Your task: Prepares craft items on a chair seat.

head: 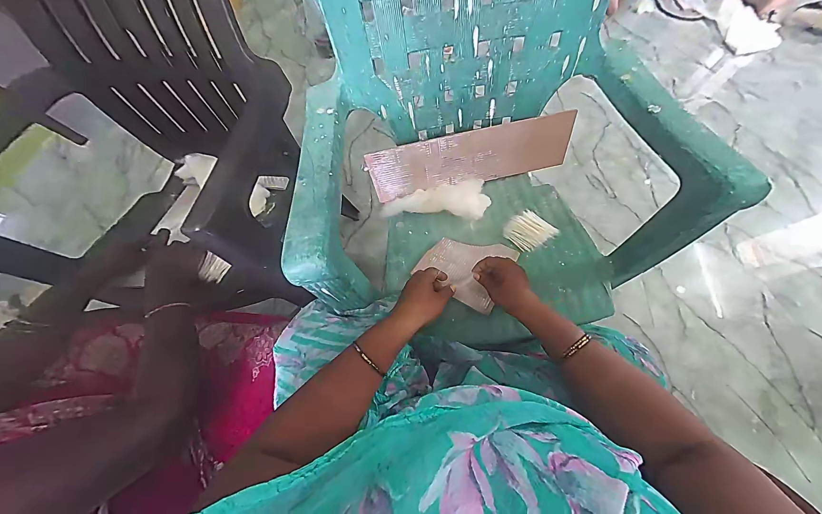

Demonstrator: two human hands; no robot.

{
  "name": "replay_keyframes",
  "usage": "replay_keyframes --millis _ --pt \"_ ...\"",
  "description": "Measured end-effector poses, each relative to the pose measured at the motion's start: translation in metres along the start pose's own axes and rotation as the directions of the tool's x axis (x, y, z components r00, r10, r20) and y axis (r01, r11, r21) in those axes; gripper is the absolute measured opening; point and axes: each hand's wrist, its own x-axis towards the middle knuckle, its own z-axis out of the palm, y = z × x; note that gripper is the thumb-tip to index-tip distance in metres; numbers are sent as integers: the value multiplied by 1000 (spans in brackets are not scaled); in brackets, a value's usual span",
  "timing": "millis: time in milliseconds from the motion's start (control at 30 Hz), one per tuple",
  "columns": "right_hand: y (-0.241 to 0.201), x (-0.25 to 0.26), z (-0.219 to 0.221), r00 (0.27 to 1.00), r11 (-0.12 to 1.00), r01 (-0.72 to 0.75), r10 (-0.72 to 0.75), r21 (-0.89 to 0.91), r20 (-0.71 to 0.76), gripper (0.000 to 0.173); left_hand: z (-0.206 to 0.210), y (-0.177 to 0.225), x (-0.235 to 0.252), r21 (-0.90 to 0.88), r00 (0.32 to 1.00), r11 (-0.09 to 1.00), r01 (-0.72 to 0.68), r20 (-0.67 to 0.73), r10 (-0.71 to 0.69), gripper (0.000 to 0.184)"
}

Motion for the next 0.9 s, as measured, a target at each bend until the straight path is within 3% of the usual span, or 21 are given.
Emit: replay_keyframes --millis 67,167,400,633,700,800,900 --pt "6 3 4 1000 998 3 -3 -71 1 20 -3 0 -7 128 1000 992 6 16 -8 50" --pt "6 3 6 999 990 -11 6 -140 -36 26 -5 -1 -16 219 998 976 19 55 -32 49" --pt "7 0 9 989 983 -12 -15 -184 -144 37 -3 -9 -17 120 998 991 -53 33 49 22" --pt "8 1 -1 979 992 -38 13 -121 -201 29 4 -7 -8 160 1000 987 -4 5 4 19" --pt "6 10 -3 987 982 22 -51 -187 -149 30 4 -7 -4 178 1000 984 2 5 -3 20" --pt "0 17 4 971 914 239 -223 -328 85 39 3 -8 -3 188 1000 982 -14 9 13 20" --pt "-5 13 9 915 845 321 -160 -428 371 59 1 -6 -4 186 1000 982 -12 22 8 19"
